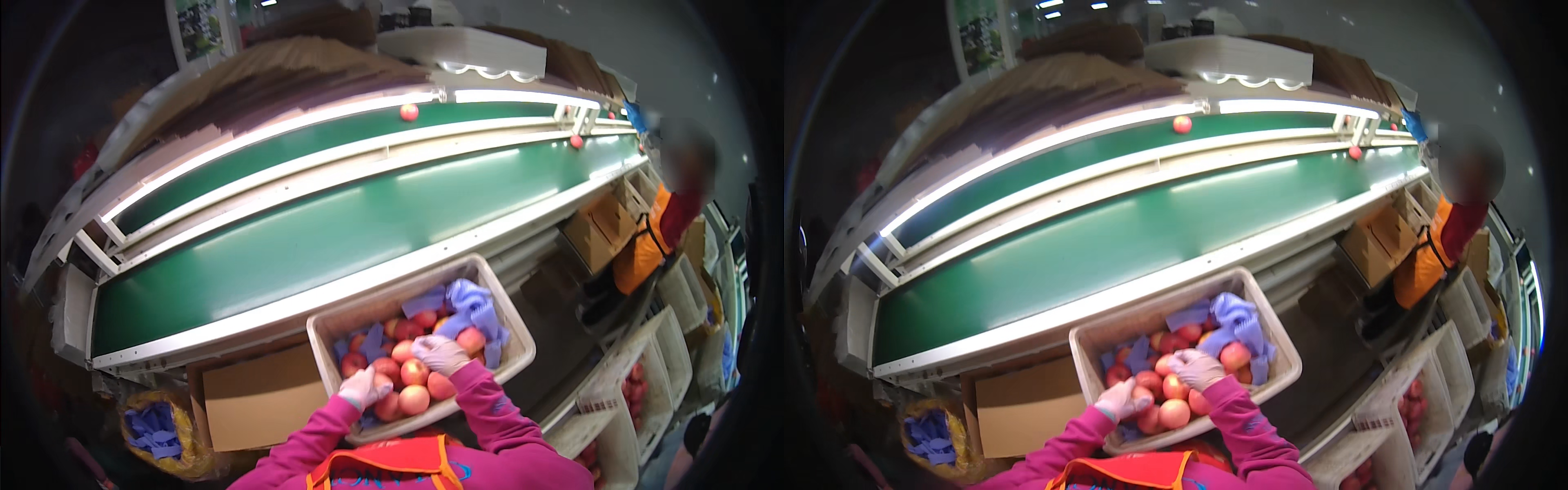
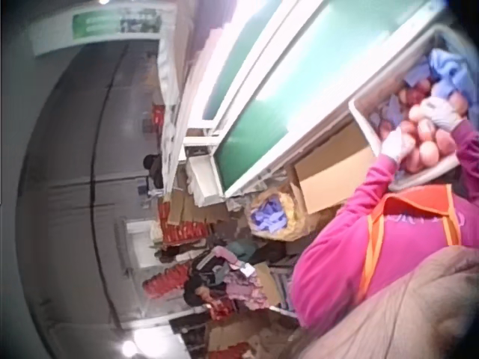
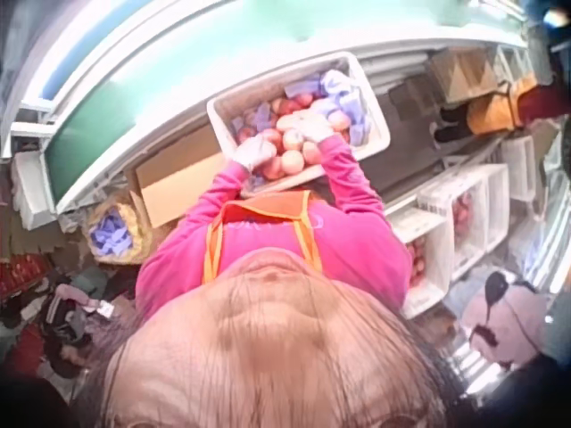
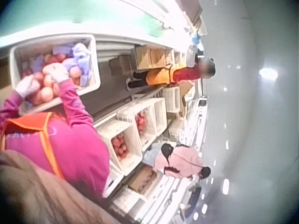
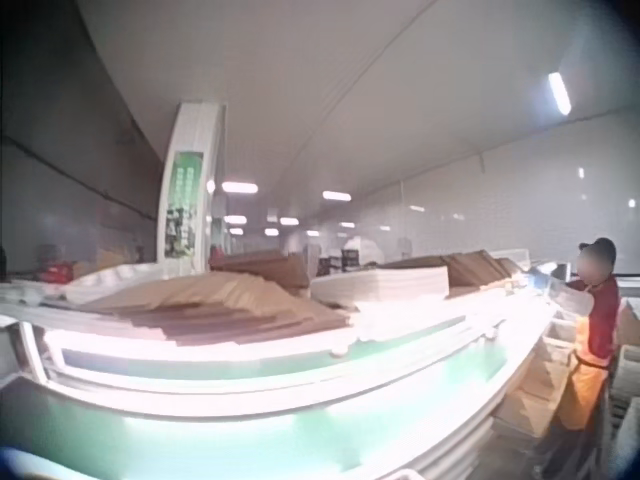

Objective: The person picks apples from a conveyor belt and places them into a white bin. They then take apples from the bin, wrap each one in a purple foam net, and place the wrapped apples into a cardboard box. The person repeats this process continuously.

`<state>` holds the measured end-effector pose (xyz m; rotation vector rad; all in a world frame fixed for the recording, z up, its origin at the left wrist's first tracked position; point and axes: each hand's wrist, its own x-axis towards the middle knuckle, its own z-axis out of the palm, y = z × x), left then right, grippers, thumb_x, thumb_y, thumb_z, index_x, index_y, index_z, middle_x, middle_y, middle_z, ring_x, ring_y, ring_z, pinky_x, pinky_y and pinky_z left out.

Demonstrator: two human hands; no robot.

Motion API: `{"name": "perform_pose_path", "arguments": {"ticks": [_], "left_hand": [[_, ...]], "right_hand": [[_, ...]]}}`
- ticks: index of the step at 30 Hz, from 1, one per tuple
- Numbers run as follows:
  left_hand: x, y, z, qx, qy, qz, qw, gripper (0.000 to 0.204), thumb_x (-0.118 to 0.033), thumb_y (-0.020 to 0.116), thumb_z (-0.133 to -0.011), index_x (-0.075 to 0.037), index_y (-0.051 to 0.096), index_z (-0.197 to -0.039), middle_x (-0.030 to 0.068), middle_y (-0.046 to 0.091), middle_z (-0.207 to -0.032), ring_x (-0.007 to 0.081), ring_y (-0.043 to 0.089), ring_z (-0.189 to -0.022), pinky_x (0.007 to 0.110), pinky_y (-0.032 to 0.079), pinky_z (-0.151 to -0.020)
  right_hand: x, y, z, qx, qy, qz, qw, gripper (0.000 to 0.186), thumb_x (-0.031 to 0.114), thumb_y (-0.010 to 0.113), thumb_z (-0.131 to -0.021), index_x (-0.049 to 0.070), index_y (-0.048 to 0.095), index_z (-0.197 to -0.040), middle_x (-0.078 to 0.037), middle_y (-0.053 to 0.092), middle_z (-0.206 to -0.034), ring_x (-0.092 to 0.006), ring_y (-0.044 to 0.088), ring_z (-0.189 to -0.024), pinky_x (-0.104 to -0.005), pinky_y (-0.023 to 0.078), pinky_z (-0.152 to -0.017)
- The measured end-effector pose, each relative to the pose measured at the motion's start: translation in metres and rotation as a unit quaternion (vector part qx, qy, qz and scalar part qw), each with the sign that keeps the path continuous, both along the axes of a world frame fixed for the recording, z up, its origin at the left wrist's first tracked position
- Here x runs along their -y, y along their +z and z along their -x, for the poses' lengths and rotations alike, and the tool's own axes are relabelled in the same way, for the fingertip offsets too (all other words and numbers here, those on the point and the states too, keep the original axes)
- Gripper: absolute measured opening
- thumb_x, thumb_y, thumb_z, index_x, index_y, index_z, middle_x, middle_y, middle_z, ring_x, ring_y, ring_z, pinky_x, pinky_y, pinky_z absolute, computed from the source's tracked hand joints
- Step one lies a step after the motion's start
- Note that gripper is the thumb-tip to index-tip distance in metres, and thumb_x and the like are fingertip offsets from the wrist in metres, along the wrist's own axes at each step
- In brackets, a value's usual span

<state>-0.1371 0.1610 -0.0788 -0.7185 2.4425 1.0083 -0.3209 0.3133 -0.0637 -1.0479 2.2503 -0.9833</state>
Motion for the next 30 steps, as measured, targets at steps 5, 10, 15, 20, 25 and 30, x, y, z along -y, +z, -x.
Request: {"name": "perform_pose_path", "arguments": {"ticks": [5,10,15,20,25,30], "left_hand": [[0.005,0.004,-0.016,-0.35,0.057,0.052,0.933,0.044,-0.027,0.068,-0.084,-0.002,0.056,-0.118,0.0174,0.059,-0.118,0.0323,0.055,-0.112,0.038,0.043,-0.098],[0.074,0.164,-0.033,-0.409,0.171,0.298,0.845,0.038,-0.003,0.064,-0.078,-0.006,0.057,-0.116,0.0152,0.059,-0.114,0.0307,0.057,-0.107,0.038,0.046,-0.094],[0.163,0.309,-0.024,-0.522,0.138,0.519,0.662,0.04,-0.01,0.058,-0.089,-0.008,0.052,-0.129,0.0118,0.058,-0.123,0.0261,0.057,-0.112,0.036,0.046,-0.096],[0.231,0.394,-0.036,-0.561,0.176,0.487,0.646,0.055,-0.007,0.063,-0.085,-0.011,0.044,-0.137,0.0106,0.047,-0.137,0.025,0.044,-0.128,0.036,0.034,-0.109],[0.294,0.428,-0.004,-0.466,0.175,0.556,0.666,0.068,-0.016,0.072,-0.08,-0.008,0.04,-0.14,0.0147,0.045,-0.138,0.0285,0.038,-0.132,0.036,0.03,-0.111],[0.342,0.444,0.006,-0.35,0.18,0.309,0.866,0.063,-0.029,0.068,-0.086,-0.002,0.041,-0.137,0.0126,0.058,-0.12,0.0214,0.056,-0.108,0.032,0.044,-0.094]], "right_hand": [[0.034,0.127,0.124,-0.068,-0.043,0.25,0.965,0.028,0.013,0.056,-0.091,0.0,0.06,-0.115,-0.016,0.067,-0.103,-0.0212,0.064,-0.096,-0.0301,0.049,-0.086],[0.098,0.262,0.181,-0.324,-0.069,0.434,0.837,0.035,0.011,0.056,-0.091,0.006,0.055,-0.126,-0.013,0.062,-0.118,-0.0263,0.059,-0.106,-0.0335,0.049,-0.088],[0.139,0.396,0.291,-0.557,-0.116,0.49,0.66,0.037,0.017,0.057,-0.09,0.008,0.055,-0.126,-0.012,0.06,-0.121,-0.0296,0.056,-0.111,-0.0376,0.043,-0.098],[0.166,0.459,0.357,-0.707,-0.141,0.163,0.674,0.028,0.017,0.05,-0.093,0.01,0.054,-0.12,-0.015,0.063,-0.113,-0.0308,0.057,-0.111,-0.0401,0.046,-0.095],[0.166,0.464,0.429,-0.724,0.009,-0.081,0.685,0.027,0.014,0.043,-0.095,0.015,0.041,-0.122,-0.018,0.064,-0.105,-0.0351,0.064,-0.096,-0.042,0.052,-0.082],[0.169,0.462,0.468,-0.78,0.091,-0.005,0.62,0.034,0.011,0.043,-0.095,0.014,0.044,-0.128,-0.019,0.065,-0.102,-0.0345,0.064,-0.091,-0.0417,0.051,-0.081]]}}
